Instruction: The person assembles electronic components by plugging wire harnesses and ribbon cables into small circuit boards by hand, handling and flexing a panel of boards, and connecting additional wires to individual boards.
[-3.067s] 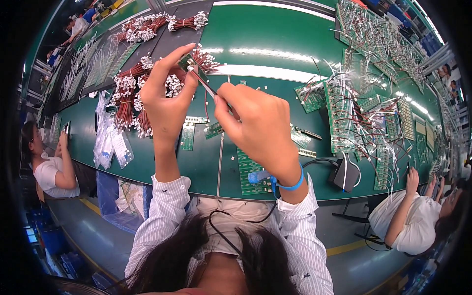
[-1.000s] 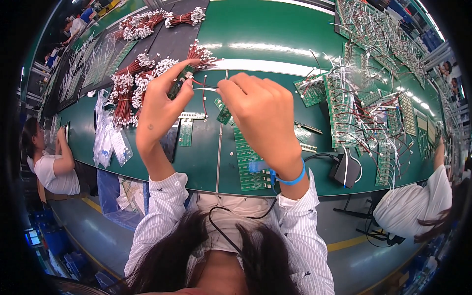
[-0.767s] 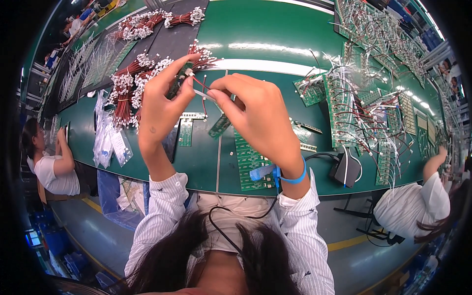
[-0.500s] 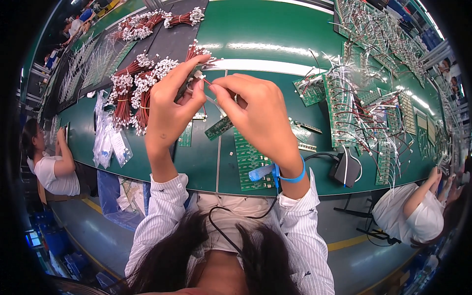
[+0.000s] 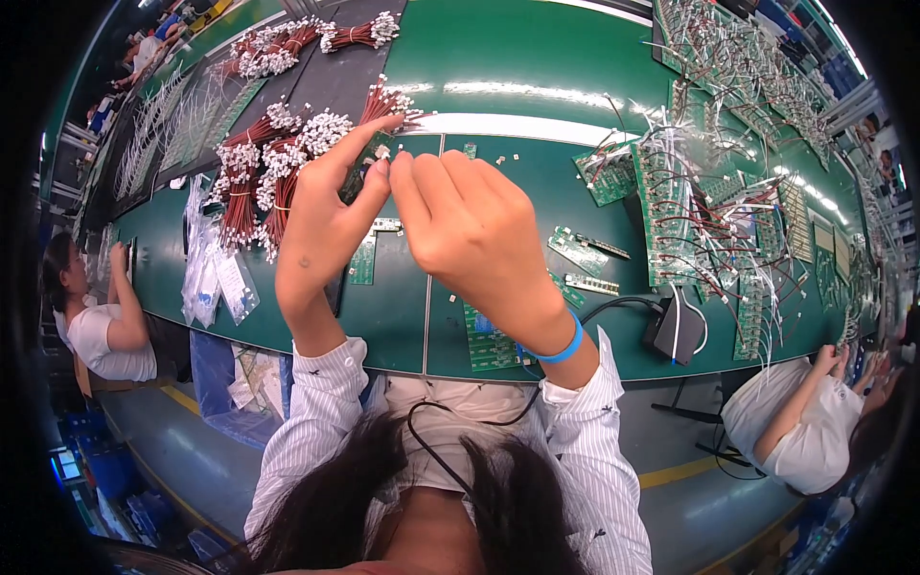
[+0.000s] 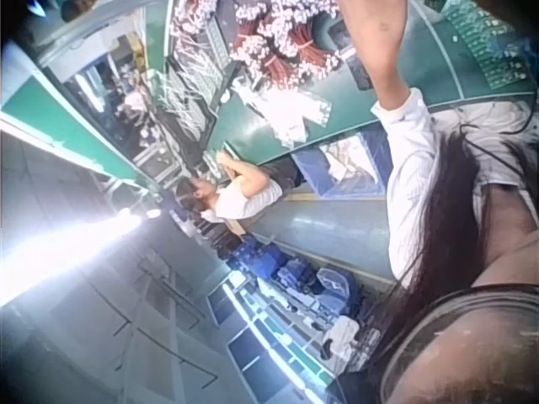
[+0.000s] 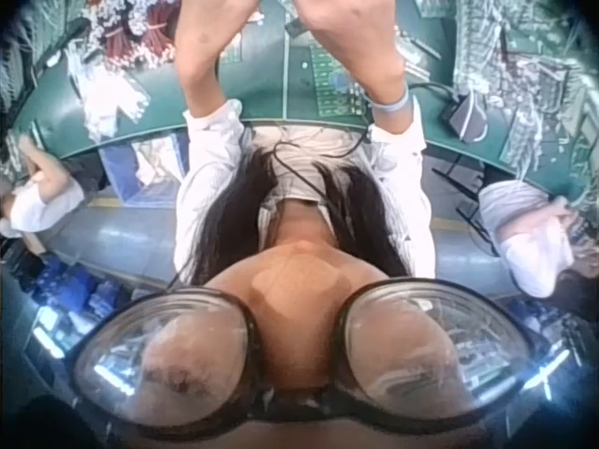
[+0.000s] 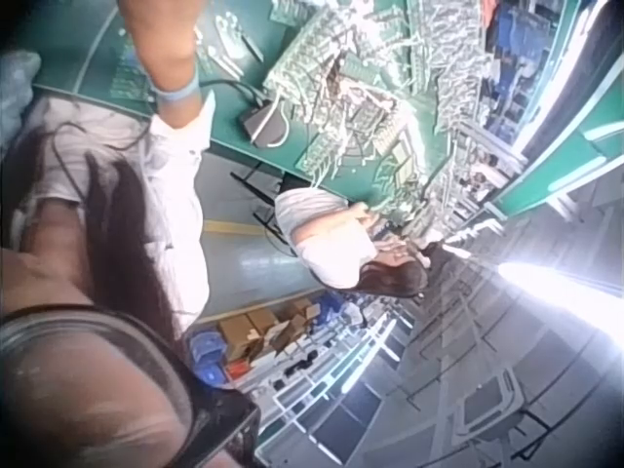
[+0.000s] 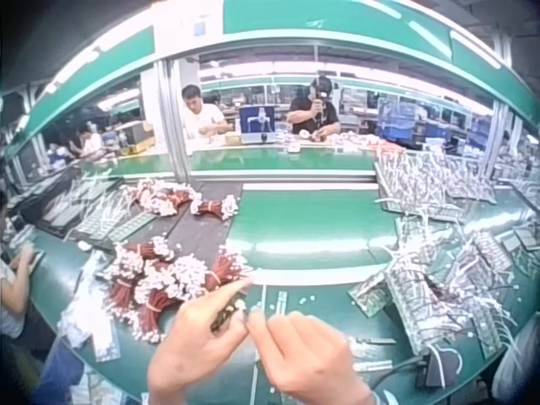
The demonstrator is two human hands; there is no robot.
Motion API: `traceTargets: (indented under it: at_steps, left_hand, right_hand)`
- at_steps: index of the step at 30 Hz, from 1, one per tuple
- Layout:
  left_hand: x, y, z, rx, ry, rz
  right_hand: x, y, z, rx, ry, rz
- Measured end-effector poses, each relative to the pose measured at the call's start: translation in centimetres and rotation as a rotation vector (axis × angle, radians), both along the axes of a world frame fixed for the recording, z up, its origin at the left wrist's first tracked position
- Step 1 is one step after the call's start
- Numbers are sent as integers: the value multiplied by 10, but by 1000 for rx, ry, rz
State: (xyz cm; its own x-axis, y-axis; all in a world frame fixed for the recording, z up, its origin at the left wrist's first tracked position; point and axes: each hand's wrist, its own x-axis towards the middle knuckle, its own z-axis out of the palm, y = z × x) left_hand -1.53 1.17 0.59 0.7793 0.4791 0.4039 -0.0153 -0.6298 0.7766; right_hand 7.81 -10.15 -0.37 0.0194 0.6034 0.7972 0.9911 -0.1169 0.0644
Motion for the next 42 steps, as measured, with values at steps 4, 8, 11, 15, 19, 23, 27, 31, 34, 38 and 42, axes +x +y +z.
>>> traceTargets:
  at_steps: [4,8,11,15,19,23,27,31,34,38,42]
  left_hand:
    - [-4,1,2,-31,37,-9]
    - [-5,2,4,7,44,-25]
    - [-2,1,1,18,18,-11]
    - [1,-3,3,26,-3,22]
    - [4,-4,-2,66,-76,46]
    - [8,-6,-2,74,-78,56]
    - [8,-5,-4,51,-51,40]
    - [11,5,-17,44,32,-42]
    - [11,9,-16,265,-28,15]
    - [4,13,-6,91,12,29]
    - [1,16,-7,140,3,20]
  right_hand:
    - [0,-1,-1,-16,-43,28]
    - [0,0,-2,-12,-18,20]
    - [3,1,-3,-19,-5,9]
    - [7,2,-5,33,57,44]
    - [8,3,-5,53,59,47]
    - [9,1,-4,21,20,14]
    - [13,0,-6,35,203,92]
    - [30,-4,-8,-108,577,106]
    - [53,-9,-14,-264,624,-111]
    - [84,-9,-32,-501,631,-269]
    - [104,4,-55,-313,692,-311]
